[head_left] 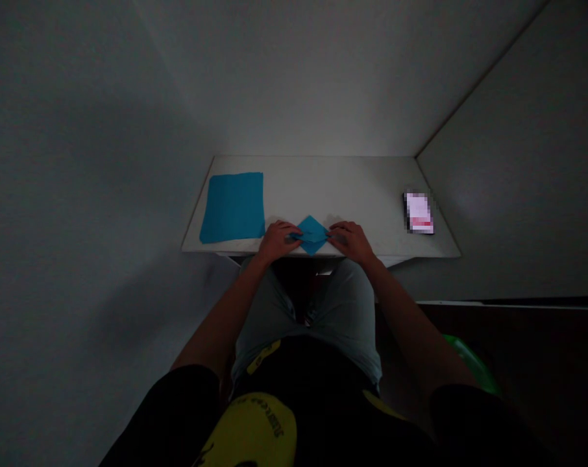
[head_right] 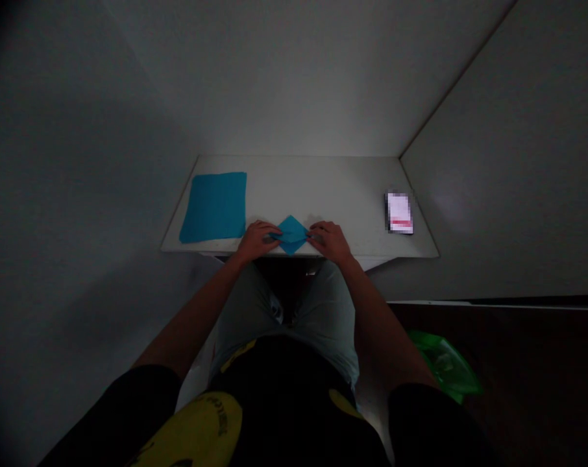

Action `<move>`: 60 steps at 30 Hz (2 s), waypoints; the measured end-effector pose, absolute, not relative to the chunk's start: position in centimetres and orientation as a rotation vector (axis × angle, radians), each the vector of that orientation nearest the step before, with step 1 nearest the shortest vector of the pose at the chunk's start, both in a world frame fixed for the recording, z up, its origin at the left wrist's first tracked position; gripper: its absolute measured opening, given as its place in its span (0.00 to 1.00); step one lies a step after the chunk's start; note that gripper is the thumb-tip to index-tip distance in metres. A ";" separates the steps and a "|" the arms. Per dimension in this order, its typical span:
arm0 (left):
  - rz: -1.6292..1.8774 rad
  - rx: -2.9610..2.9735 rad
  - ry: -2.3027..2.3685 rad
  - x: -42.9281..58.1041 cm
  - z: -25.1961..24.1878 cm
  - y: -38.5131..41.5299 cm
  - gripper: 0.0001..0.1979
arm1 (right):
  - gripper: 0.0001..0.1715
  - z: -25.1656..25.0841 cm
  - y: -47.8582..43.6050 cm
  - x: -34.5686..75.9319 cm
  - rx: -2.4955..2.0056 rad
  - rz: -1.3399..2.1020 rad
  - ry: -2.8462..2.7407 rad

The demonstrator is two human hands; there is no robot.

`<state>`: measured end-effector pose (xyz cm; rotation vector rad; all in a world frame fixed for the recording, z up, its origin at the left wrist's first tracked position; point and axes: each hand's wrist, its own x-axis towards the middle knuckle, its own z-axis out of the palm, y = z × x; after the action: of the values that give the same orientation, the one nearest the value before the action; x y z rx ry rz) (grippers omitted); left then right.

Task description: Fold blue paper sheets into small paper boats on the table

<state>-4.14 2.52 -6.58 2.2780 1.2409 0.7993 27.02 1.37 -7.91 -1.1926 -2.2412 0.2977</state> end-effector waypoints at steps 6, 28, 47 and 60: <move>0.838 2.195 1.331 -3.8 -6.8 2.9 0.09 | 0.17 -7.8 1.7 26.1 -1.319 0.349 -2.157; 0.500 2.590 1.071 -5.4 -6.6 -1.8 0.33 | 0.42 -7.0 -3.2 25.7 -1.201 0.238 -2.510; 1.043 1.688 1.157 -1.7 -5.7 4.2 0.09 | 0.25 -7.1 3.6 24.7 -1.179 0.888 -1.571; 1.002 1.725 1.354 0.3 -7.2 3.4 0.17 | 0.14 -8.5 3.7 24.2 -1.228 0.712 -1.596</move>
<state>0.27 3.36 -7.22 1.7251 1.3538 1.0024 24.16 3.66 -8.51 -1.2282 -1.5964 0.7124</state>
